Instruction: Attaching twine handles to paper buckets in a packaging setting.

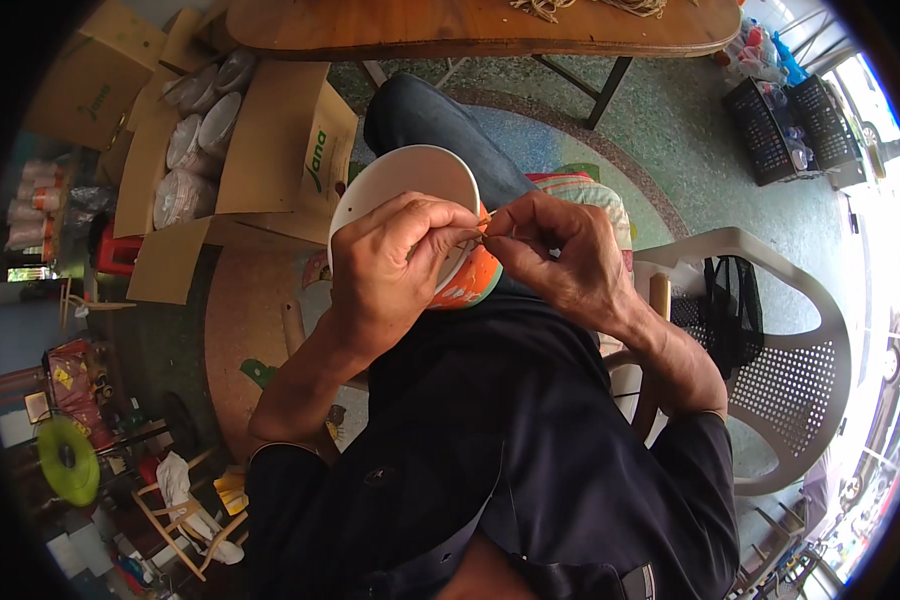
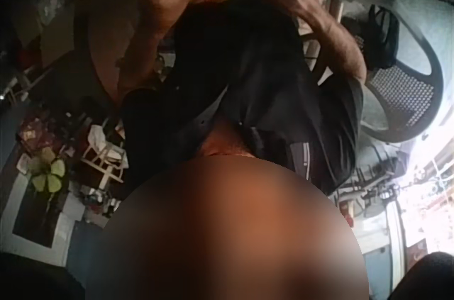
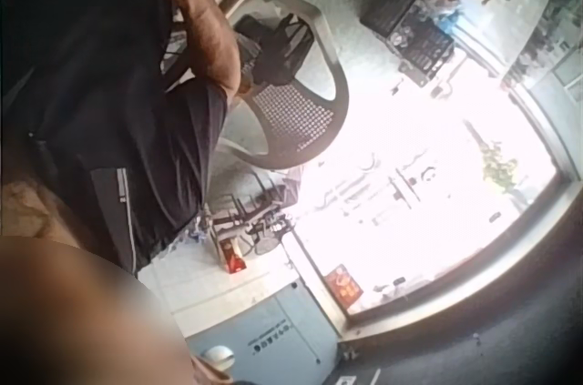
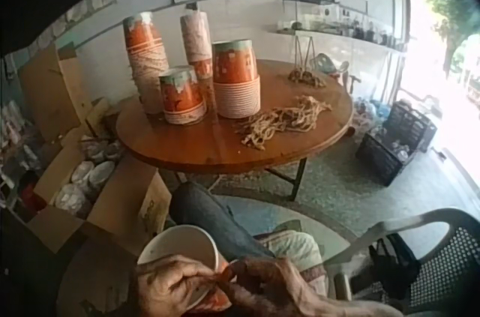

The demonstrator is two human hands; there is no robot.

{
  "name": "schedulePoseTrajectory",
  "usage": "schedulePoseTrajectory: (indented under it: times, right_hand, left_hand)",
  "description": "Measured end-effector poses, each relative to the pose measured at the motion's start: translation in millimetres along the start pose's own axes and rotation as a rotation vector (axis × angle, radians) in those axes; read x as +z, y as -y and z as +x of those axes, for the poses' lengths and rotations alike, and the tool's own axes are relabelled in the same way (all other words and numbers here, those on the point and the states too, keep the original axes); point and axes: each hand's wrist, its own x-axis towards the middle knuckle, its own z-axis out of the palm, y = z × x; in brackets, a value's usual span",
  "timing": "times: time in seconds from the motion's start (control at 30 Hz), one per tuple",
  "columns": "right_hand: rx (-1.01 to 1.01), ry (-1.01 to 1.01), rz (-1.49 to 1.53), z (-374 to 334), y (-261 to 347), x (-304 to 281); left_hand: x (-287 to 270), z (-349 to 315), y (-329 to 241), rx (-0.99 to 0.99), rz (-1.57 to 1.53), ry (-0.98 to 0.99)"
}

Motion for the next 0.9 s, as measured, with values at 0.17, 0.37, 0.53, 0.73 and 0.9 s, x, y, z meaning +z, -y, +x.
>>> schedulePoseTrajectory:
  times: [0.17, 0.37, 0.53, 0.73, 0.9]
  right_hand:
    - [-0.005, 0.018, -0.114, 0.8, 3.3, -3.0]
    - [-0.109, -0.001, -0.173, 4.4, -1.0, -4.0]
    - [-0.185, -0.051, -0.080, 6.5, -9.5, 2.3]
    - [-0.225, -0.029, -0.156, 3.5, -5.9, -1.7]
    - [-0.216, -0.026, -0.263, 3.5, 4.9, -4.8]
  left_hand:
    - [-2.9, 1.5, -2.3, 0.028, 0.122, 0.110]
    - [-19.0, 11.1, 0.6, -0.603, -0.467, 0.442]
    - [-19.8, 11.2, 15.7, -0.745, -0.842, 0.473]
    - [-17.2, 7.9, 22.2, -0.763, -0.896, 0.395]
    - [-14.8, 5.3, 21.4, -0.729, -0.798, 0.362]
